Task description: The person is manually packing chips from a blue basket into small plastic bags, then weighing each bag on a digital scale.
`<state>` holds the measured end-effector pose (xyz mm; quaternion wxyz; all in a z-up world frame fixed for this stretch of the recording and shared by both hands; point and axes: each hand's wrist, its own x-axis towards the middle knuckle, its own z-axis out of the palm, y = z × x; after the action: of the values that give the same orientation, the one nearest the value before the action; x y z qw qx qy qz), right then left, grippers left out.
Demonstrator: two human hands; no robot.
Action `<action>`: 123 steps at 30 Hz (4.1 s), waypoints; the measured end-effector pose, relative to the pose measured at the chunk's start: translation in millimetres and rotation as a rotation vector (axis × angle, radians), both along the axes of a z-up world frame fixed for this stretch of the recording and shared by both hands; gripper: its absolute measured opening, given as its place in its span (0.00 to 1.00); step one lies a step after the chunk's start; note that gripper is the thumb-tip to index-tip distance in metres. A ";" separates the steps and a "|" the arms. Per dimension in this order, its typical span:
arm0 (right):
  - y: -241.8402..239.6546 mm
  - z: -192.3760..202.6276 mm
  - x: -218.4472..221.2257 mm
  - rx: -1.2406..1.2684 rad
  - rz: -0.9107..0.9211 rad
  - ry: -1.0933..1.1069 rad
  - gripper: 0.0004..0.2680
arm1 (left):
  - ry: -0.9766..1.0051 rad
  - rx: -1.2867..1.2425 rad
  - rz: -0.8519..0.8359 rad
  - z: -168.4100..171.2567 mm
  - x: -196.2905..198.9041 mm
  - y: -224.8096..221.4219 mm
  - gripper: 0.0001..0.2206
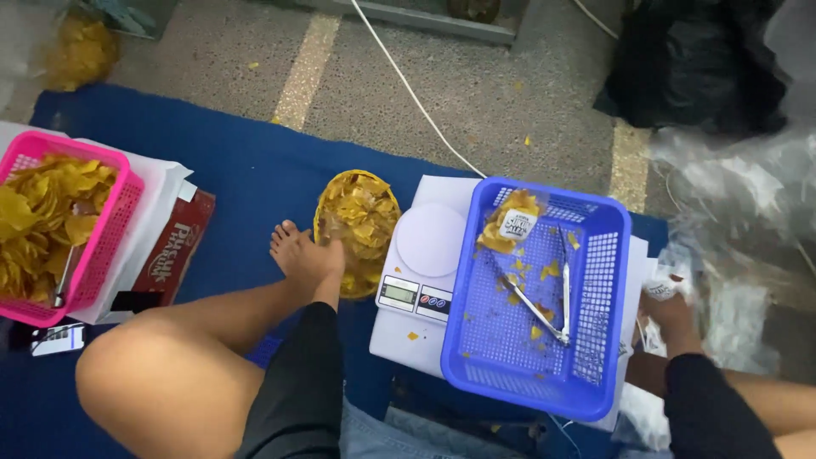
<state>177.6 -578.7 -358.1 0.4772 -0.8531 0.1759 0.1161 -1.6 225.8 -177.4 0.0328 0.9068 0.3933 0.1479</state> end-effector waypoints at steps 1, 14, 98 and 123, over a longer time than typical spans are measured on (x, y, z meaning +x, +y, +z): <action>16.4 1.0 -0.3 0.005 0.005 0.005 0.15 | 0.005 0.005 0.005 33.3 5.1 -12.6 0.32; 86.9 109.4 64.0 -0.546 -0.450 -0.652 0.12 | -0.028 -0.241 0.130 -34.2 -2.7 44.0 0.26; 161.5 271.0 -68.9 -0.622 0.386 0.497 0.18 | -0.391 -0.373 0.008 97.5 97.7 1.7 0.10; 167.8 311.3 -65.4 -0.380 0.284 0.539 0.05 | 0.030 0.095 0.089 -33.4 -2.3 21.9 0.35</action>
<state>112.2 -410.9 -46.8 0.2254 -0.8813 0.1936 0.3675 -3.9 247.6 -210.8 -0.0225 0.8911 0.4263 0.1541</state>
